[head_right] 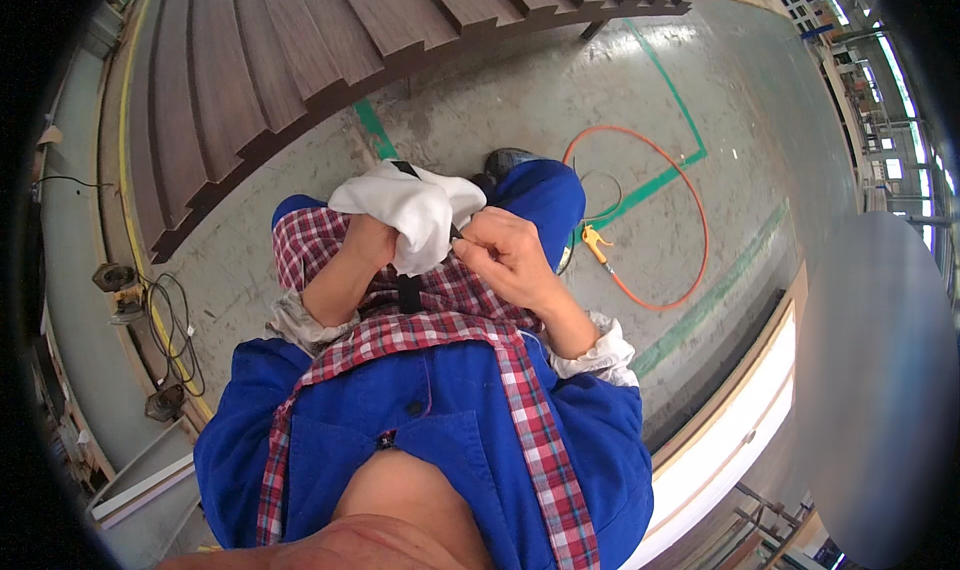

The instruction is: The person uses a utility knife to trim the edges of a stack of brown composite planks. They repeatedly score and snap off small sections from the plank edges, then wipe the blade with a cloth.

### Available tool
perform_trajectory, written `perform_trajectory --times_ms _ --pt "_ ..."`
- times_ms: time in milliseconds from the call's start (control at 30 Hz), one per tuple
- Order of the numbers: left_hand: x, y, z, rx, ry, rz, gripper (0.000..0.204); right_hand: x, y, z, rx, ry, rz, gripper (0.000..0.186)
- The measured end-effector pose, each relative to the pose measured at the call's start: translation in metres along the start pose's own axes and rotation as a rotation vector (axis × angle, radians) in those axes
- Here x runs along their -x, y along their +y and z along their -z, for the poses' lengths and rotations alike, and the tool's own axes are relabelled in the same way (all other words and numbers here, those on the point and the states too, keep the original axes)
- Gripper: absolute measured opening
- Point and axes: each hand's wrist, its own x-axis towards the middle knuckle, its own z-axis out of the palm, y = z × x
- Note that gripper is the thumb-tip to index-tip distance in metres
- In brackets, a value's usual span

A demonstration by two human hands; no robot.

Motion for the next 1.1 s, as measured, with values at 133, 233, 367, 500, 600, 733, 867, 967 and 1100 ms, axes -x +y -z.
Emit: perform_trajectory --times_ms 133,233,367,500,600,733,867,967,1100 --pt "-0.004 0.005 0.008 0.085 0.259 -0.138 0.027 0.002 -0.002 0.006 -0.078 -0.005 -0.045 0.012" --pt "-0.014 0.027 0.02 0.185 0.537 -0.091 0.024 0.016 0.007 0.01 -0.256 0.018 -0.125 0.014" --pt "-0.017 0.016 0.057 0.34 0.115 -0.038 0.034 0.021 0.017 -0.001 -0.926 0.137 -0.338 0.016" --pt "-0.016 -0.032 0.054 0.308 -0.011 0.034 0.043 0.003 0.019 -0.023 -1.154 0.063 -0.307 0.016" --pt "-0.011 -0.019 0.036 0.161 -0.289 0.023 0.035 -0.002 0.022 -0.026 -1.284 -0.049 -0.384 0.022" --pt "-0.01 -0.031 0.054 -0.044 -0.136 0.042 0.041 0.002 0.033 -0.038 -1.679 -0.272 -0.547 0.029" --pt "-0.008 -0.028 0.045 -0.089 0.03 -0.014 0.04 0.004 0.014 -0.031 -0.966 -0.066 -0.508 0.025" --pt "-0.003 -0.022 0.037 -0.432 0.066 -0.133 0.034 0.007 0.006 -0.033 -0.319 0.169 -0.231 0.017" --pt "0.007 -0.004 0.018 -0.56 0.079 -0.314 0.022 0.004 0.005 -0.036 -0.153 0.251 -0.177 0.01"
